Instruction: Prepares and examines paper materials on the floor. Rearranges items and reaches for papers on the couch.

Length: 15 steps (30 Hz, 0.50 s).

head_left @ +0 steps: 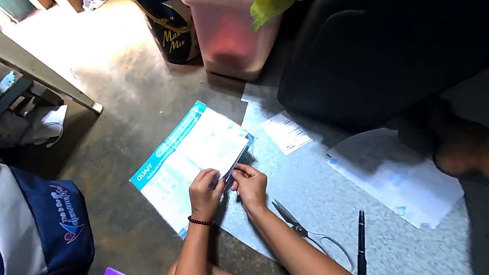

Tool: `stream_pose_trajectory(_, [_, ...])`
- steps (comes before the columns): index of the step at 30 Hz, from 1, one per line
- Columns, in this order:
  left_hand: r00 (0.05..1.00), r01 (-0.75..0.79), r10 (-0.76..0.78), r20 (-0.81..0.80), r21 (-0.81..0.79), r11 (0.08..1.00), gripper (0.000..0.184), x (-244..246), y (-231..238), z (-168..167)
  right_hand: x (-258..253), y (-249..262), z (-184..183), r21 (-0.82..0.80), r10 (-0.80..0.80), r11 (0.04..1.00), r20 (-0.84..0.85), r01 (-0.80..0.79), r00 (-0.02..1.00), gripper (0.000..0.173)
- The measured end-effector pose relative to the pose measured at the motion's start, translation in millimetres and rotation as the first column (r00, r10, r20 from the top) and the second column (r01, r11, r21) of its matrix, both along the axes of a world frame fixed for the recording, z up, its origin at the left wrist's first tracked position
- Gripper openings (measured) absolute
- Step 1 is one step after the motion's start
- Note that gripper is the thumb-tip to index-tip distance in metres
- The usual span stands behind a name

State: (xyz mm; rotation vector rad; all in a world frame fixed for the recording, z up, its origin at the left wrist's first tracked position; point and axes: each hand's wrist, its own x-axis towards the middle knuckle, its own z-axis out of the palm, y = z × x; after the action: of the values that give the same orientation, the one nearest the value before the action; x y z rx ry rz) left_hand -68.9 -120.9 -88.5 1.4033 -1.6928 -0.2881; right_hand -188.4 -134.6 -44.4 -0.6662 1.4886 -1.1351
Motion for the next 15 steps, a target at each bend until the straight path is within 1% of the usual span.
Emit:
stream_pose_trajectory(4, [1.000,0.003,-0.004,-0.021,-0.029,1.000,0.017,0.9,-0.7,1.7,2.1,-0.2,-0.8,-0.024,-0.041,0.999,0.019,0.041,0.999,0.018])
stream_pose_trajectory(10, [0.998,0.003,-0.006,-0.069,-0.039,0.999,0.018,2.8,-1.3,4.3,3.3,-1.0,1.7,-0.026,-0.060,0.998,0.023,0.060,0.998,0.015])
stream_pose_trajectory(15, [0.995,0.002,-0.005,-0.100,-0.026,1.000,0.016,3.1,-1.1,4.7,4.4,-1.7,3.9,-0.038,-0.090,0.995,0.074,0.093,0.993,0.016])
